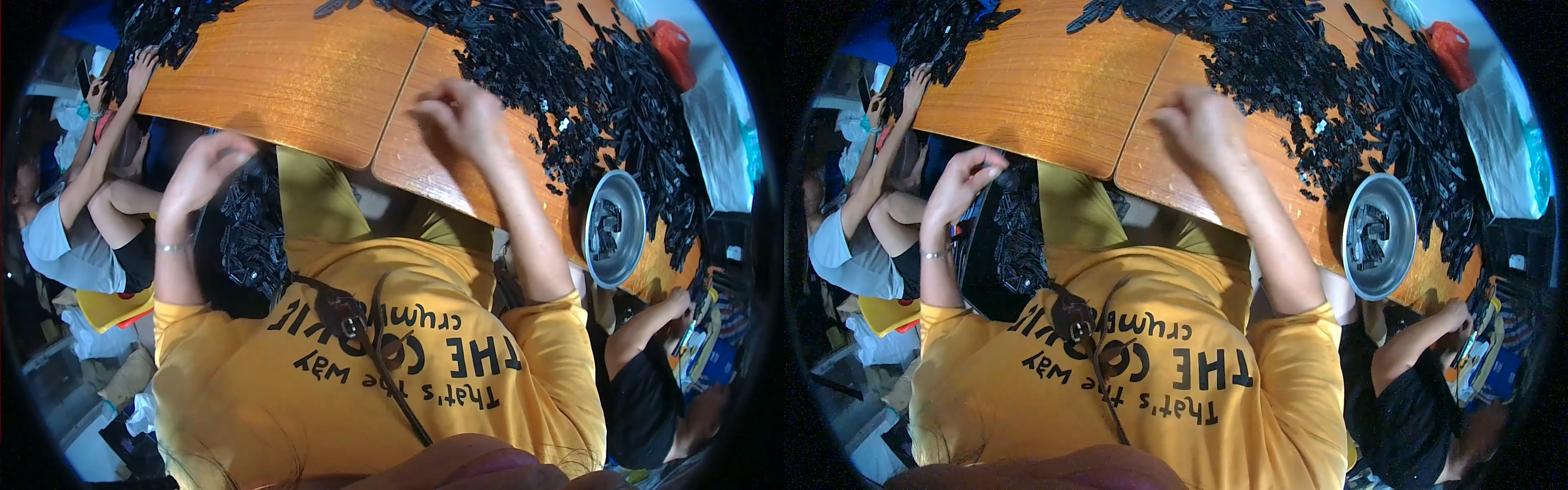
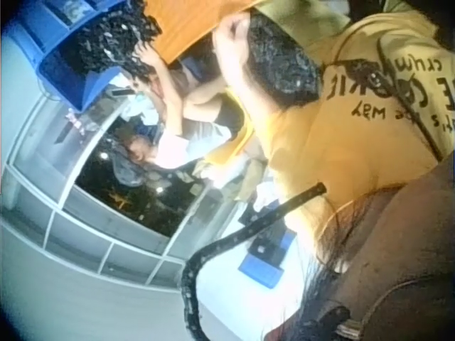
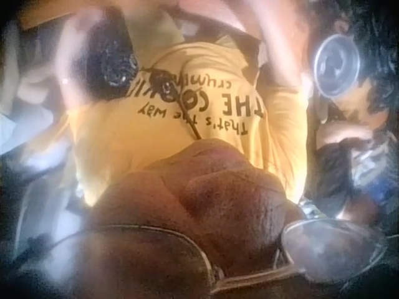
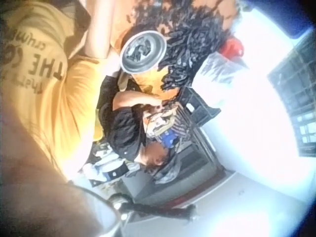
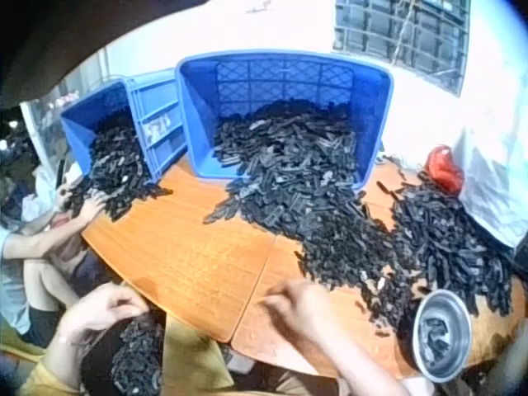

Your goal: The person assembles and sorts small black plastic components by hand on a workshop table, placing them into a sorting bowl.

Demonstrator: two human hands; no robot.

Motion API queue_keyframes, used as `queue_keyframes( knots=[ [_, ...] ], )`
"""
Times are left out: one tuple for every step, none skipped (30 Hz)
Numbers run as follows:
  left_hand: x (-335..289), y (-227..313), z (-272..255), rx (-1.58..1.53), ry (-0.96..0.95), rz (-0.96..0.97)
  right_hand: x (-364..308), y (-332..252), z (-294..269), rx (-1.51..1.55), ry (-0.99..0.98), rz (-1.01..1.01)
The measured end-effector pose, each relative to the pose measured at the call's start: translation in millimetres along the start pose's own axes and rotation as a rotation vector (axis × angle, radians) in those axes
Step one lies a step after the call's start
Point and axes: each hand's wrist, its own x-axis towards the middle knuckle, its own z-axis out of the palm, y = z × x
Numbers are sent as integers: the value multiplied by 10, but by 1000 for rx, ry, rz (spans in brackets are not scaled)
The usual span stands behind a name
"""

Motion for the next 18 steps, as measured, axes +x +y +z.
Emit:
queue_keyframes(
  knots=[
    [-92, -32, -102, 114, -28, -80, -2, 148, -133, -97, 91, 4],
    [-145, -98, -151, 296, 51, 36, 22, 202, -196, -233, 106, 29],
    [-103, -150, -137, 299, 72, 19, 20, 226, -250, -370, 123, 53],
    [85, -143, -120, 309, 153, 89, 5, 281, -274, -370, 97, 39],
    [287, -121, -113, 321, 238, 156, 2, 325, -254, -369, 71, 20],
    [529, -19, -67, 270, 282, 129, 7, 312, -242, -380, 57, 8],
    [775, 108, -11, 224, 328, 95, 32, 294, -216, -380, 15, 39],
    [1055, 83, 39, 253, 403, 184, 59, 253, -194, -327, -13, 32],
    [1320, 174, 95, 295, 471, 169, 75, 233, -169, -282, -42, 35],
    [1612, 204, 135, 363, 548, 208, 79, 212, -149, -281, -47, 27],
    [1902, 205, 186, 430, 623, 250, 77, 199, -130, -254, -61, -19],
    [2163, 213, 234, 453, 692, 259, 83, 179, -122, -226, -73, -64],
    [2385, 216, 270, 476, 759, 271, 89, 169, -118, -229, -72, -68],
    [2577, 246, 282, 471, 759, 278, 82, 160, -130, -285, -111, -84],
    [2708, 260, 274, 500, 698, 177, 77, 141, -128, -335, -152, -108],
    [2801, 267, 280, 526, 634, 80, 76, 53, -161, -363, -191, -91],
    [2837, 241, 300, 526, 636, 83, 76, 38, -156, -365, -188, -91],
    [2849, 205, 328, 466, 638, 50, 86, 33, -147, -410, -194, -131]
  ],
)
